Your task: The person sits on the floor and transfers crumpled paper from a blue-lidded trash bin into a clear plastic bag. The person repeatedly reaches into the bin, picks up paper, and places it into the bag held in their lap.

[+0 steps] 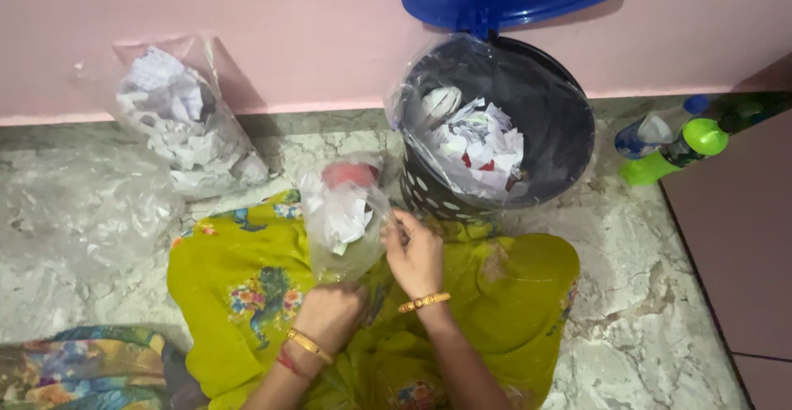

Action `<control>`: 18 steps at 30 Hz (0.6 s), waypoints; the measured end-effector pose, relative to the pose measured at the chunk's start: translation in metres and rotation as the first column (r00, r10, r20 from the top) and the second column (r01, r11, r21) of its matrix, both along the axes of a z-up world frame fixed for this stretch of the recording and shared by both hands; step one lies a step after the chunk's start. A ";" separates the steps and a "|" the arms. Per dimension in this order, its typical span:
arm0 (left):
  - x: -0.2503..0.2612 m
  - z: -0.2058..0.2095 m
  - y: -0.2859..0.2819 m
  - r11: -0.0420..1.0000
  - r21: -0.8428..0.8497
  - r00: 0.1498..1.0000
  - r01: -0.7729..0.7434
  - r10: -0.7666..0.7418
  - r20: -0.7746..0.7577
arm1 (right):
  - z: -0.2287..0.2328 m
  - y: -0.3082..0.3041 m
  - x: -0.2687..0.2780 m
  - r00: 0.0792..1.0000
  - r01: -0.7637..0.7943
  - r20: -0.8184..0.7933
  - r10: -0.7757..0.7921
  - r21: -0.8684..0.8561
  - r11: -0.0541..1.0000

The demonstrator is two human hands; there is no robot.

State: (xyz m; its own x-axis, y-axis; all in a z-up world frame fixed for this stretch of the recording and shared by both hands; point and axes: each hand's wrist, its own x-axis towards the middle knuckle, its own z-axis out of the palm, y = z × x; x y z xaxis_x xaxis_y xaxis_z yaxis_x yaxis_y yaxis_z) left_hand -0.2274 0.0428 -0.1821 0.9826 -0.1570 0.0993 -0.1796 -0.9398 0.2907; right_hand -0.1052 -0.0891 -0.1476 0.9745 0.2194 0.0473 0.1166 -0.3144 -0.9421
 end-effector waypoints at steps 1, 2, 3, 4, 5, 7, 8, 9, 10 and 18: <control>-0.002 -0.007 -0.003 0.998 0.053 0.999 -0.024 0.025 -0.021 | -0.003 -0.001 0.000 1.000 0.002 0.007 -0.002 -0.016 1.000; -0.003 -0.013 -0.004 0.993 0.109 0.998 -0.047 0.052 -0.039 | -0.007 -0.001 0.000 1.000 0.004 0.014 -0.003 -0.030 1.000; -0.005 -0.017 -0.004 0.991 0.128 0.998 -0.036 0.041 -0.039 | -0.010 -0.001 0.000 1.000 0.006 0.021 -0.005 -0.044 0.999; -0.005 -0.020 -0.002 0.989 0.149 0.999 -0.024 0.029 -0.037 | -0.012 -0.001 0.000 0.999 0.004 0.041 -0.002 -0.059 0.998; -0.006 -0.023 0.000 0.985 0.170 0.999 -0.012 0.018 -0.036 | -0.015 -0.002 -0.001 0.998 0.003 0.061 0.001 -0.074 0.997; -0.007 -0.029 0.004 0.966 0.253 0.999 -0.047 0.049 -0.001 | -0.019 -0.003 -0.001 0.995 0.005 0.103 0.008 -0.126 0.992; -0.007 -0.032 0.006 0.954 0.294 0.998 -0.067 0.065 0.019 | -0.021 -0.002 -0.001 0.992 0.005 0.124 0.015 -0.161 0.987; -0.006 -0.035 0.007 0.952 0.297 0.997 -0.073 0.067 0.028 | -0.023 -0.001 -0.002 0.989 0.007 0.146 0.022 -0.196 0.981; -0.006 -0.038 0.009 0.950 0.301 0.997 -0.079 0.071 0.036 | -0.025 0.000 -0.004 0.992 0.001 0.126 0.023 -0.192 0.981; -0.002 -0.028 0.010 0.993 0.059 0.994 -0.099 0.101 -0.035 | -0.030 0.003 -0.011 0.995 -0.019 0.094 0.031 -0.124 0.992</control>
State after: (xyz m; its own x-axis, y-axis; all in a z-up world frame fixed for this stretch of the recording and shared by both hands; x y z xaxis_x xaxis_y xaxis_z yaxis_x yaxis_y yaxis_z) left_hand -0.2291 0.0529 -0.2101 0.9966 -0.0619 0.0552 -0.0734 -0.9679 0.2405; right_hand -0.1164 -0.0864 -0.1779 0.9610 0.2534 0.1108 0.2130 -0.4225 -0.8810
